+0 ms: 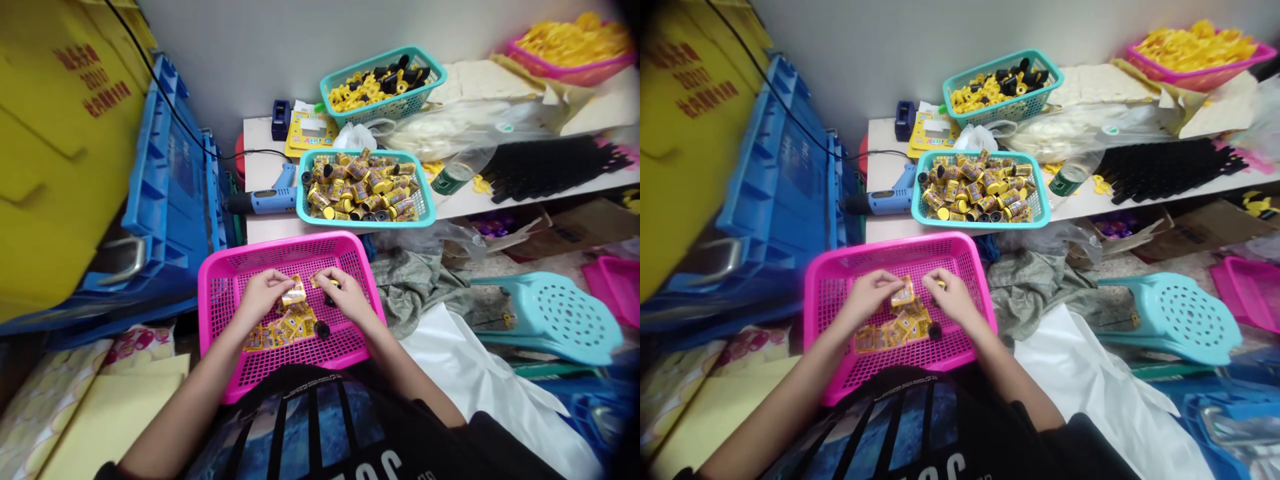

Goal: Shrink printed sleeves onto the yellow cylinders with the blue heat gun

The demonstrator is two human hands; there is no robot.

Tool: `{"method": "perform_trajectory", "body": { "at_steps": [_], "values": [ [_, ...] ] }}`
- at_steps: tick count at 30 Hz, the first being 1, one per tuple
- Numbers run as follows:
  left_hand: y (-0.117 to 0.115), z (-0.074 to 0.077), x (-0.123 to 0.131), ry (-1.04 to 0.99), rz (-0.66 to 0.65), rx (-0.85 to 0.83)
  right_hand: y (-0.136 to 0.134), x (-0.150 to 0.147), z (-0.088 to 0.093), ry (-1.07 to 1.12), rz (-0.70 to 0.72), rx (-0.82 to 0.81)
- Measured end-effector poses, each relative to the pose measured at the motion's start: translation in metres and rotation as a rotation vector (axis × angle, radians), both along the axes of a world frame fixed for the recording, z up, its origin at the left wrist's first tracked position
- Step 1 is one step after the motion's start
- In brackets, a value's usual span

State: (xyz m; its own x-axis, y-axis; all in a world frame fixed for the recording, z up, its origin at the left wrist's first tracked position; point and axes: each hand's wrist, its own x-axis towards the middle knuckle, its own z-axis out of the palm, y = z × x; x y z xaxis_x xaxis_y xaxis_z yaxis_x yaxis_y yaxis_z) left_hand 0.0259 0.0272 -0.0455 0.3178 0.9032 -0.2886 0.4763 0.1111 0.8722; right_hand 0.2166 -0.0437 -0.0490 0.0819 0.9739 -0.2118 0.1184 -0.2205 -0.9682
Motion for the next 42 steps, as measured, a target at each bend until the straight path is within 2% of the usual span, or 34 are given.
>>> {"method": "perform_trajectory", "body": {
  "at_steps": [4, 9, 12, 15, 17, 22, 26, 29, 32, 37, 42],
  "values": [
    [-0.010, 0.015, -0.010, -0.035, 0.093, 0.021, 0.008, -0.010, 0.005, -0.007, 0.020, 0.031],
    [-0.020, 0.028, -0.012, -0.172, 0.231, -0.123, 0.012, -0.024, 0.009, -0.002, 0.103, 0.050],
    [-0.022, 0.034, -0.011, -0.189, 0.252, -0.049, 0.013, -0.029, 0.012, -0.034, 0.099, 0.065],
    [-0.022, 0.038, -0.011, -0.211, 0.286, 0.029, 0.013, -0.029, 0.016, -0.053, 0.032, 0.084],
    [-0.023, 0.040, -0.011, -0.275, 0.323, 0.028, 0.013, -0.028, 0.019, 0.010, 0.030, 0.082],
    [-0.027, 0.049, -0.005, -0.349, 0.351, 0.057, 0.016, -0.033, 0.023, 0.222, 0.163, 0.039],
    [-0.031, 0.056, -0.001, -0.351, 0.321, 0.026, 0.017, -0.039, 0.023, 0.285, 0.071, 0.033],
    [-0.032, 0.057, 0.000, -0.336, 0.306, 0.020, 0.016, -0.042, 0.021, 0.336, 0.017, 0.018],
    [-0.032, 0.054, -0.003, -0.288, 0.365, 0.043, 0.016, -0.039, 0.017, 0.440, 0.009, 0.016],
    [-0.030, 0.045, -0.017, -0.252, 0.386, 0.022, 0.016, -0.015, 0.020, 0.653, -0.042, 0.041],
    [-0.030, 0.041, -0.021, -0.256, 0.346, 0.048, 0.015, 0.001, 0.031, 0.644, 0.040, 0.059]
  ]
}}
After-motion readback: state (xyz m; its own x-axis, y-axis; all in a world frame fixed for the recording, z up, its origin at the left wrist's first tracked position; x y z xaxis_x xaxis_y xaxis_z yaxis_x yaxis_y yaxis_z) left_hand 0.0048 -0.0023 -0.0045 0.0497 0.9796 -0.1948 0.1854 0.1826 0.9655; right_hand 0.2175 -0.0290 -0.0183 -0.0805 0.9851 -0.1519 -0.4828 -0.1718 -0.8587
